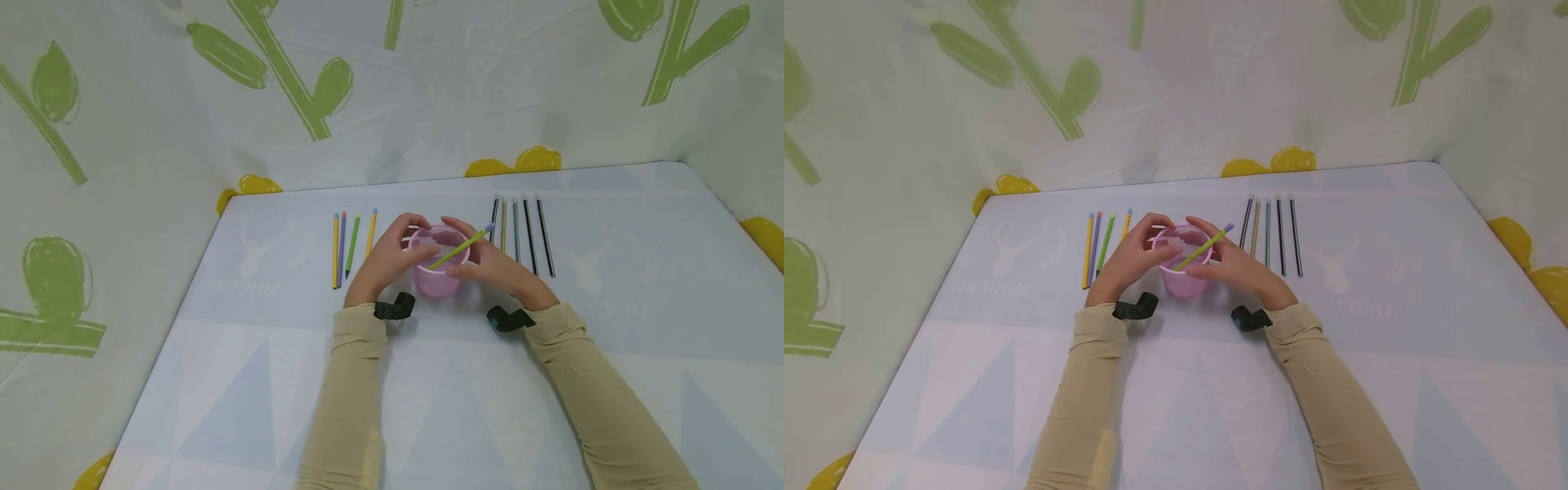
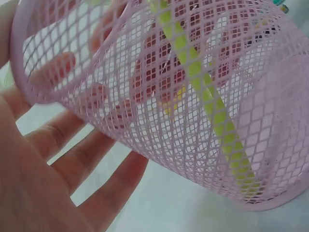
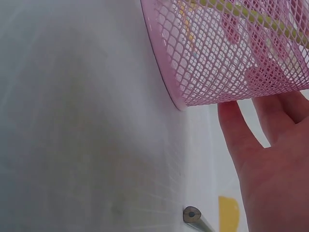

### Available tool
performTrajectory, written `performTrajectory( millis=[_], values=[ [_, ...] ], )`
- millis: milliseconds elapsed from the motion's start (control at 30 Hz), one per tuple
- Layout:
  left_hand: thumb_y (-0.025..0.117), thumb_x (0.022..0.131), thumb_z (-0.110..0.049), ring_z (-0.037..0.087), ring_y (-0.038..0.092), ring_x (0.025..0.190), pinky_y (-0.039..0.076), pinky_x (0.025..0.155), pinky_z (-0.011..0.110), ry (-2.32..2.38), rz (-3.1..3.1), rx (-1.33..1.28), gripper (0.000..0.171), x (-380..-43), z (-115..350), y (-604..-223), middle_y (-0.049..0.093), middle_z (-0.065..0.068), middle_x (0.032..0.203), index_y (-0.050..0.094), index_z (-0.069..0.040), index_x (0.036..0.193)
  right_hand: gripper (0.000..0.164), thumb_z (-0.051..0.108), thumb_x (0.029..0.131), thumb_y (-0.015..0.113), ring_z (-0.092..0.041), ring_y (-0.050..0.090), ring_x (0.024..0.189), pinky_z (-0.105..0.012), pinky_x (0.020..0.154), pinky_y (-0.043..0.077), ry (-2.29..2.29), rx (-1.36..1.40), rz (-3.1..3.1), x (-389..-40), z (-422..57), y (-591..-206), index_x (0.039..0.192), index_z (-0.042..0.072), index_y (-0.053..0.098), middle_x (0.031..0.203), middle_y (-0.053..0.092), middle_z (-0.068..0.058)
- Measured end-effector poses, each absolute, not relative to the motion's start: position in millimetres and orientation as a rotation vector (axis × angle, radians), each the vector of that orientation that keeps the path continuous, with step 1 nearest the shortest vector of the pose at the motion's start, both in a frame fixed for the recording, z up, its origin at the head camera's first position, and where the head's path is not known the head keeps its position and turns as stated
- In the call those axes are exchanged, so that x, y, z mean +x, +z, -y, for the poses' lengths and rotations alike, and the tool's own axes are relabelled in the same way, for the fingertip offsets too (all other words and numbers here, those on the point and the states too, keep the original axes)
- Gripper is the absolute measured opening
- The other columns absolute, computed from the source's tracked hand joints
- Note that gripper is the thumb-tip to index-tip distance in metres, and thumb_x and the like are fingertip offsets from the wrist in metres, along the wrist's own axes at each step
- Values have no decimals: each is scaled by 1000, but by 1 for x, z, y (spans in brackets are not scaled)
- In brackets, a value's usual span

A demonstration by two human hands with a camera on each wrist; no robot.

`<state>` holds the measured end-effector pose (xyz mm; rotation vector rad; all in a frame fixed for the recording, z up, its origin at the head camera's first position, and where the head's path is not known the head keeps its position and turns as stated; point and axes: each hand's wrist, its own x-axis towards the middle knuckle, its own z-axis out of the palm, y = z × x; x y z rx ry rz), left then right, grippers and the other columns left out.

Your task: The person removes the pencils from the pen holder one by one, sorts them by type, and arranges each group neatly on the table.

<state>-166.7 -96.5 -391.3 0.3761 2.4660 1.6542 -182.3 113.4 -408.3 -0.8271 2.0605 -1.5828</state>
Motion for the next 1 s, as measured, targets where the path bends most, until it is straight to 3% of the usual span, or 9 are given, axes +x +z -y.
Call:
performTrajectory(
  millis=[133, 300, 533, 633, 800, 1000],
  values=[
    [63, 75, -49, 8, 44, 108, 40, 90, 31, 1464, -2643, 498, 36, -172, 93, -399, 46, -16, 114, 56, -29, 104, 74, 20, 83, 59, -26, 36, 121, -41, 93, 38, -1582, -853, -2042, -177, -113, -399, 143, 20, 14, 141, 23, -8],
    [59, 77, -53, 10, 44, 108, 38, 91, 32, 1294, -2731, 605, 34, -171, 88, -396, 46, -15, 111, 61, -28, 100, 74, 14, 83, 57, -27, 34, 123, -41, 94, 37, -1594, -869, -2025, -177, -113, -397, 143, 18, 13, 142, 22, -8],
    [61, 80, -44, 10, 39, 113, 35, 94, 32, 1064, -2814, 557, 27, -166, 74, -383, 45, -8, 118, 63, -31, 104, 75, 9, 82, 57, -34, 32, 123, -44, 95, 35, -1614, -879, -2009, -178, -113, -398, 143, 14, 13, 140, 26, -9],
    [61, 82, -40, 17, 37, 116, 35, 95, 36, 902, -2889, 534, 25, -163, 66, -376, 47, -2, 120, 65, -30, 104, 76, 8, 82, 58, -36, 32, 123, -47, 95, 34, -1629, -898, -1999, -179, -113, -398, 143, 11, 12, 139, 27, -11],
    [61, 83, -34, 23, 39, 117, 37, 92, 41, 727, -2979, 483, 17, -160, 59, -372, 47, 3, 124, 68, -27, 97, 76, 7, 81, 57, -38, 32, 122, -48, 95, 33, -1634, -911, -2003, -180, -112, -399, 142, 11, 13, 139, 27, -13],
    [59, 84, -30, 21, 42, 115, 39, 91, 39, 761, -2959, 458, 11, -159, 59, -372, 45, 4, 126, 67, -24, 90, 76, 6, 81, 57, -36, 34, 121, -47, 95, 33, -1644, -906, -1983, -180, -113, -401, 142, 11, 13, 138, 28, -12]
  ],
)
